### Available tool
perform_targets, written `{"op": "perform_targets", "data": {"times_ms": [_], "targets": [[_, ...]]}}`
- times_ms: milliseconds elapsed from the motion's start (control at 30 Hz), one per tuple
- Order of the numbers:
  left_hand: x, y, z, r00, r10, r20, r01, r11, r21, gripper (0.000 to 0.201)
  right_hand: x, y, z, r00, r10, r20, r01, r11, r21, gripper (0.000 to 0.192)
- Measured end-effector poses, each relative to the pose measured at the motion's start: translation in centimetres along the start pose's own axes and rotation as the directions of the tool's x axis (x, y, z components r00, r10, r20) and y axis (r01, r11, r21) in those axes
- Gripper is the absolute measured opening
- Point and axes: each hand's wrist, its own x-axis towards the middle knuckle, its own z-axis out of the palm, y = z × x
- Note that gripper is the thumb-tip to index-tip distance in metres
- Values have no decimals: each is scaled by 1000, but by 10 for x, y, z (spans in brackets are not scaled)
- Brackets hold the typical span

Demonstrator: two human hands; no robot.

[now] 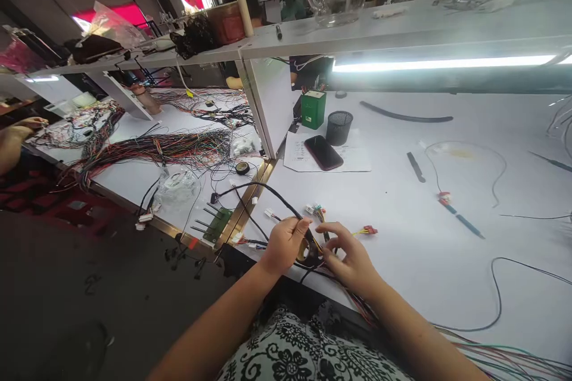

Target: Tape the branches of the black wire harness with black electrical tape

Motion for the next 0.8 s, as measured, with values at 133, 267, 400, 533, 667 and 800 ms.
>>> {"op": "perform_targets", "data": {"times_ms": [133, 267, 400, 533, 667, 800], "targets": [[-2, -4, 8, 986, -167, -4, 165, 981, -106, 41, -6, -2, 3, 963, -268, 20, 260, 914, -310, 45], [-7, -10, 10, 975, -219, -27, 200, 930, -309, 43, -2, 1, -3, 990, 131, -54, -129, 991, 33, 35], [-9, -8, 7, 997, -71, 19, 73, 932, -354, 38, 17, 4, -12, 870, 473, 143, -493, 844, 213, 29], [-1, -1, 7, 979, 173, 104, -122, 917, -380, 37, 41, -1, -8, 857, 433, 279, -475, 874, 103, 20], [9, -2, 12, 979, 199, 51, -173, 933, -317, 32, 36, -7, -10, 891, 360, 277, -412, 898, 157, 24], [12, -8, 16, 993, 71, -90, -87, 977, -197, 36, 11, -12, -19, 924, 260, 282, -313, 935, 165, 38]]}}
